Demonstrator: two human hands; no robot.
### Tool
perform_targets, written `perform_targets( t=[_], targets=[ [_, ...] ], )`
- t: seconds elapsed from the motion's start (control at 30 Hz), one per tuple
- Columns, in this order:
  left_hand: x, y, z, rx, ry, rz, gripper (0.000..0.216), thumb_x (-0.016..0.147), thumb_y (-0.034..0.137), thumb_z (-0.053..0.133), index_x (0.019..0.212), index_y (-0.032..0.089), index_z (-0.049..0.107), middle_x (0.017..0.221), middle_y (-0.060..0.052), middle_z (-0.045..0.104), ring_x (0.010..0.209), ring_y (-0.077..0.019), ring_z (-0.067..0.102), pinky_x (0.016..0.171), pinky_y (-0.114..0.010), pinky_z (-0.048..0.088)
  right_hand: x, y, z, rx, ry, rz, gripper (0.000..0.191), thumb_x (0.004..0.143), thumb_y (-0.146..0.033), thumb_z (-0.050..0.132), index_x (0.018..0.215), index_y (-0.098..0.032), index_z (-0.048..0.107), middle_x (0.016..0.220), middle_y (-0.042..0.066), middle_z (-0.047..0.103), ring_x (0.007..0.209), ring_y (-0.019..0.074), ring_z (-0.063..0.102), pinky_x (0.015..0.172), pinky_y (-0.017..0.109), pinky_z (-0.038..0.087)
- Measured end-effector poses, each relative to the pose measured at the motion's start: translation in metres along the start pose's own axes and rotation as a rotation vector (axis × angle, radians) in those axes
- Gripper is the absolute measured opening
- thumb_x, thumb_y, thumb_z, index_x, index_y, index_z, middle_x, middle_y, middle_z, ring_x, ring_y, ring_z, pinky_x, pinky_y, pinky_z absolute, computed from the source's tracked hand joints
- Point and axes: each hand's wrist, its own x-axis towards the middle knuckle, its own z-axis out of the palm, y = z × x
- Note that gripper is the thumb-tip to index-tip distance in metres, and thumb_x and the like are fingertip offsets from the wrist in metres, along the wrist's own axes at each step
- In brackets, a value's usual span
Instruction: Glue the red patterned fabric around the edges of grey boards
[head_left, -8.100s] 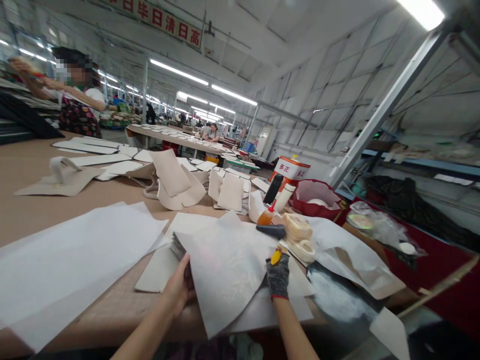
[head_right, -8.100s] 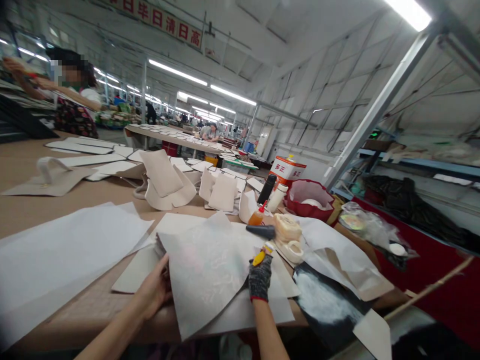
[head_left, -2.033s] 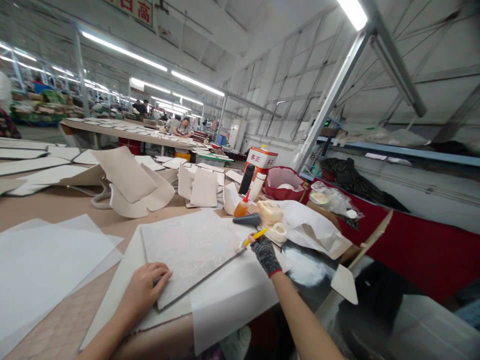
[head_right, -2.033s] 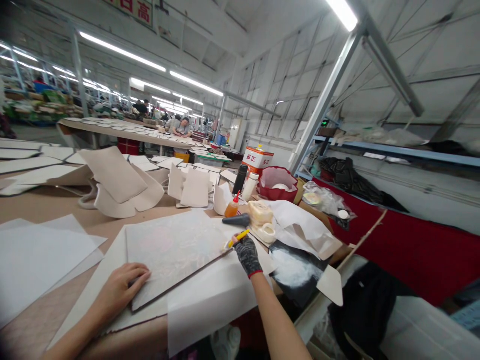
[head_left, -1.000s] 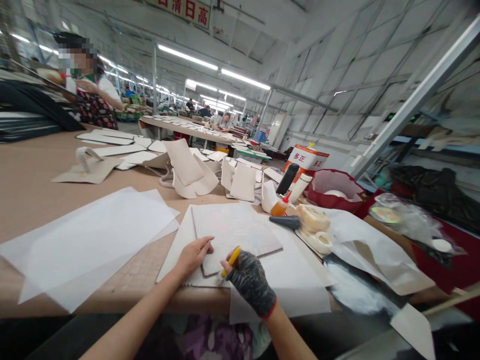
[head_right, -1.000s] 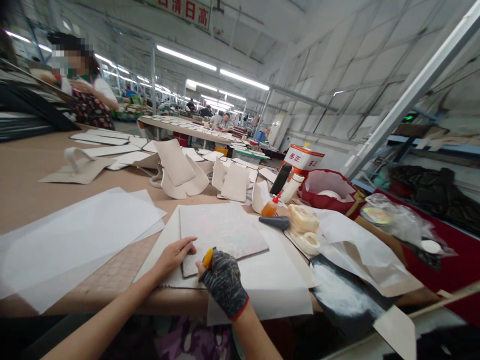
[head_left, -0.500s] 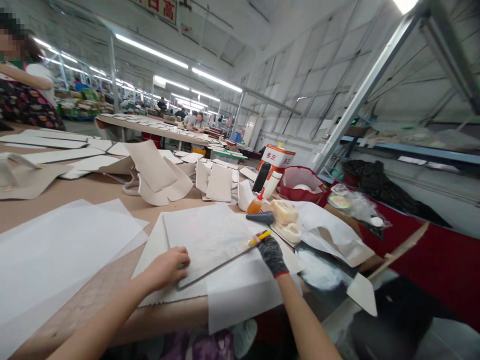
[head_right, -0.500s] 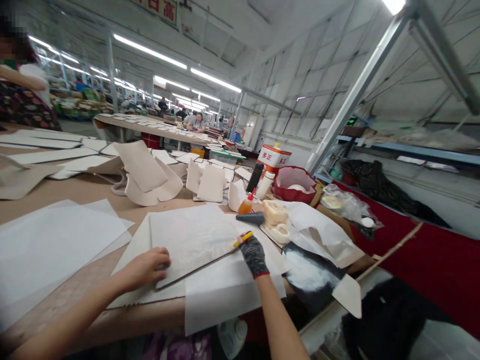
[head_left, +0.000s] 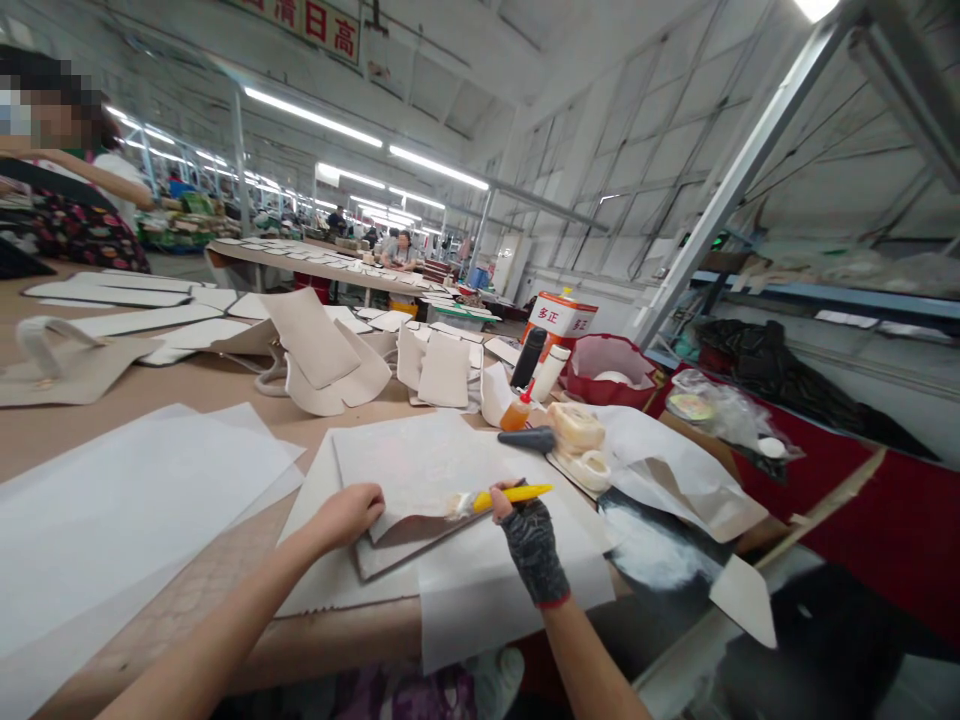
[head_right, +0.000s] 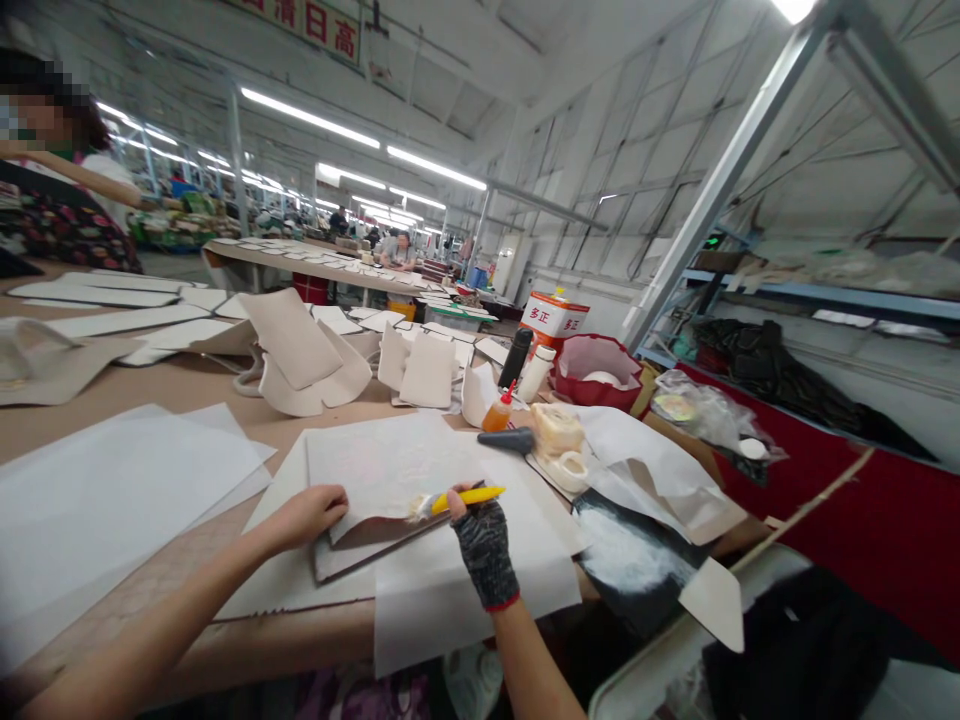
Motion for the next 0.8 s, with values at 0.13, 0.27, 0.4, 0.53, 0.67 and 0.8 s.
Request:
perform_targets(
  t=[0.13, 0.27, 0.4, 0.53, 0.67, 0.8],
  targets=[
    [0.005, -0.008, 0.012, -0.022, 0.146, -0.133, 0.022, 0.083, 0.017, 0.038, 0.092, 0.016, 0.057, 0.084, -0.007, 0.067, 0.079, -0.0174, 0.061, 0.069, -0.025, 0.04, -0.02, 0.005, 0.025, 0.06, -0.19, 0.007, 0.028, 0.076, -0.048, 0.059, 0.08, -0.02, 0.058, 0.07, 0.002, 0.063, 0.06, 0.0151, 0.058, 0.06, 0.028, 0.05],
    [0.008, -0.012, 0.02, 0.007, 0.254, -0.24, 0.027, 0.084, 0.016, 0.033, 0.103, 0.017, 0.052, 0.086, -0.006, 0.066, 0.078, -0.0182, 0.062, 0.066, -0.027, 0.04, -0.008, 0.033, 0.02, 0.004, -0.279, -0.052, 0.029, 0.074, -0.048, 0.059, 0.082, -0.021, 0.059, 0.079, 0.004, 0.066, 0.071, 0.0172, 0.062, 0.071, 0.031, 0.052],
    [0.01, -0.014, 0.021, 0.077, 0.196, -0.158, 0.029, 0.083, 0.017, 0.033, 0.088, 0.018, 0.061, 0.097, -0.009, 0.064, 0.086, -0.0184, 0.061, 0.071, -0.027, 0.042, 0.045, 0.064, -0.039, -0.228, 0.077, -0.004, 0.045, 0.065, -0.063, 0.059, 0.073, -0.018, 0.058, 0.073, 0.008, 0.066, 0.069, 0.0218, 0.063, 0.072, 0.039, 0.052],
    [0.013, -0.012, 0.02, 0.087, 0.171, -0.148, 0.031, 0.084, 0.023, 0.034, 0.085, 0.017, 0.064, 0.094, -0.01, 0.063, 0.088, -0.0196, 0.061, 0.076, -0.029, 0.043, 0.073, 0.074, -0.078, -0.315, 0.241, -0.042, 0.043, 0.066, -0.06, 0.061, 0.074, -0.018, 0.058, 0.078, 0.011, 0.067, 0.078, 0.0252, 0.063, 0.082, 0.046, 0.048],
    [0.013, -0.004, 0.017, 0.123, 0.149, -0.142, 0.04, 0.085, 0.041, 0.034, 0.083, 0.015, 0.064, 0.094, -0.013, 0.063, 0.087, -0.0237, 0.062, 0.076, -0.033, 0.044, 0.071, 0.077, -0.07, -0.26, 0.112, -0.087, 0.038, 0.069, -0.056, 0.059, 0.076, -0.018, 0.059, 0.076, 0.008, 0.067, 0.068, 0.0209, 0.064, 0.07, 0.037, 0.052],
    [0.012, -0.003, 0.015, 0.165, 0.145, -0.11, 0.041, 0.084, 0.045, 0.036, 0.085, 0.014, 0.062, 0.096, -0.014, 0.062, 0.086, -0.0252, 0.062, 0.075, -0.034, 0.044, 0.072, 0.07, -0.075, -0.326, 0.165, -0.025, 0.041, 0.066, -0.059, 0.059, 0.072, -0.019, 0.059, 0.072, 0.008, 0.067, 0.069, 0.0223, 0.064, 0.07, 0.037, 0.052]
  ],
)
